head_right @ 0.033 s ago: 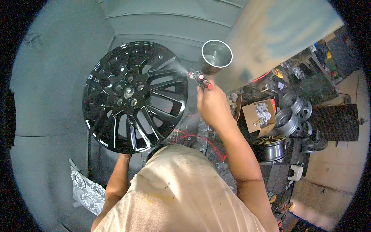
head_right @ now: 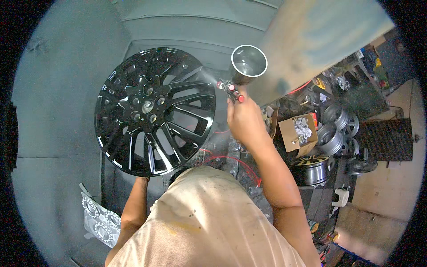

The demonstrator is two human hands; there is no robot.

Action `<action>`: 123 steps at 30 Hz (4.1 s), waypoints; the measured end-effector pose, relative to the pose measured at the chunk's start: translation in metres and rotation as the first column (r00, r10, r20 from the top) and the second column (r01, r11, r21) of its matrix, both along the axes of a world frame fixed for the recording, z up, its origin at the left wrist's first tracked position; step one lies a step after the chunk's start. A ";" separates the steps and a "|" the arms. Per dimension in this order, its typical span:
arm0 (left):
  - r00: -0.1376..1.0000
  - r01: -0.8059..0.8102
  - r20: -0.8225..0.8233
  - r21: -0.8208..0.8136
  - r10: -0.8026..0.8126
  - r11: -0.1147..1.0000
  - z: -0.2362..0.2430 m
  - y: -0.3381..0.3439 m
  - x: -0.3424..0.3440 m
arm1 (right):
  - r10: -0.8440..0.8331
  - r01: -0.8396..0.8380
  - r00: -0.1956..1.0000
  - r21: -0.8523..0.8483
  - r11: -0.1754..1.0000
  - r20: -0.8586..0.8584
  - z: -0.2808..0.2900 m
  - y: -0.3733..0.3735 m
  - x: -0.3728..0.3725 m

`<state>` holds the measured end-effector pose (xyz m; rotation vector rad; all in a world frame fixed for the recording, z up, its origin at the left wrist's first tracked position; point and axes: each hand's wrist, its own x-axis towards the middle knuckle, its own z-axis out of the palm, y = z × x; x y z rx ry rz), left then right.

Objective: Spray painting a car wheel rim in a workshop area.

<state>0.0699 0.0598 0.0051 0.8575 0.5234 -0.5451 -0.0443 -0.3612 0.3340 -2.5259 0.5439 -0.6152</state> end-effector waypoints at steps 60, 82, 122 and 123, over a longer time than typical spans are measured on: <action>0.987 -0.123 -0.068 0.248 0.144 0.961 0.020 -0.070 -0.080 | 0.229 -0.149 0.971 0.591 0.793 -0.063 -0.088 -0.016 -0.161; 0.993 0.026 -0.115 0.234 0.001 0.972 0.004 -0.040 -0.053 | 0.690 -0.611 0.709 0.362 0.705 -0.147 0.039 0.125 -0.053; 0.991 -0.109 -0.055 0.216 0.123 0.970 0.011 -0.061 -0.069 | 0.560 -0.487 0.802 0.318 0.814 -0.206 0.049 0.100 -0.021; 0.989 -0.121 -0.060 0.201 0.136 0.972 0.015 -0.065 -0.072 | 0.597 -0.558 0.784 0.231 0.797 -0.169 0.044 0.101 -0.025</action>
